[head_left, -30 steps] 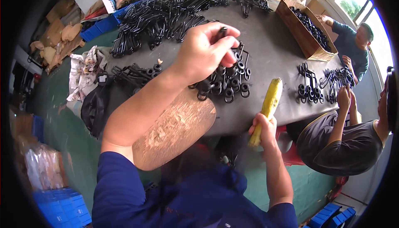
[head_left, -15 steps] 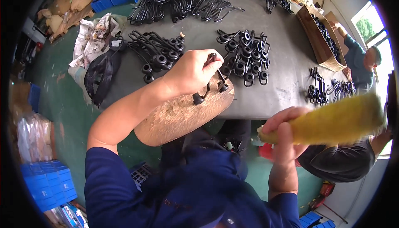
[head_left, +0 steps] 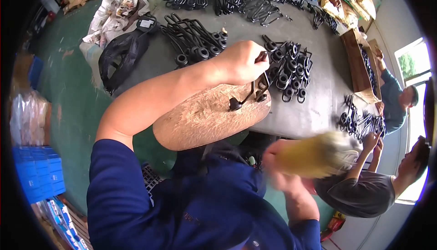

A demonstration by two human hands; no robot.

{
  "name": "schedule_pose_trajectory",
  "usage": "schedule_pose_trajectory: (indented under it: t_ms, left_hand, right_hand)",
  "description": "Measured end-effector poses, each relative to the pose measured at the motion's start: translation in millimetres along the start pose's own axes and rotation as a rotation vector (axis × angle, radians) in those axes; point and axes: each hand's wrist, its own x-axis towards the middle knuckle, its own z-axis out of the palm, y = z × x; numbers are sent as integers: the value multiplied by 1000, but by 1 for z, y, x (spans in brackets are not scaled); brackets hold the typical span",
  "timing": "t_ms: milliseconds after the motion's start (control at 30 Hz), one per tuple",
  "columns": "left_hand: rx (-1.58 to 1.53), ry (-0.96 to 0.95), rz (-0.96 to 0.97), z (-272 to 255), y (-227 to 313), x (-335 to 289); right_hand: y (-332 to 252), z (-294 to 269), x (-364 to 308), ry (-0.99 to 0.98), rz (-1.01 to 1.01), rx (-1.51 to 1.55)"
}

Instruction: Assembling black metal components by tapping them into place with a yellow mallet on a workbench.

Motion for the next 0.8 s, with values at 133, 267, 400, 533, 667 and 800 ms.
schedule_pose_trajectory:
  t_ms: [133,267,400,533,667,800]
  left_hand:
    - [101,9,123,1,-12,1]
    - [43,38,-6,-7,-13,2]
    - [-219,-70,-213,-18,-1,-1]
    - [-423,260,-164,-88,-9,-6]
    - [-594,379,-337,-165,-69,-6]
    - [-302,515,-633,-171,-140,-8]
  right_hand:
    - [12,39,7,-456,938,745]
    - [-2,-2,17,-289,830,869]
    - [2,-4,-1,34,769,896]
    - [46,-9,-4,257,768,720]
    - [90,-10,-10,405,908,705]
    - [119,0,-18,536,975,867]
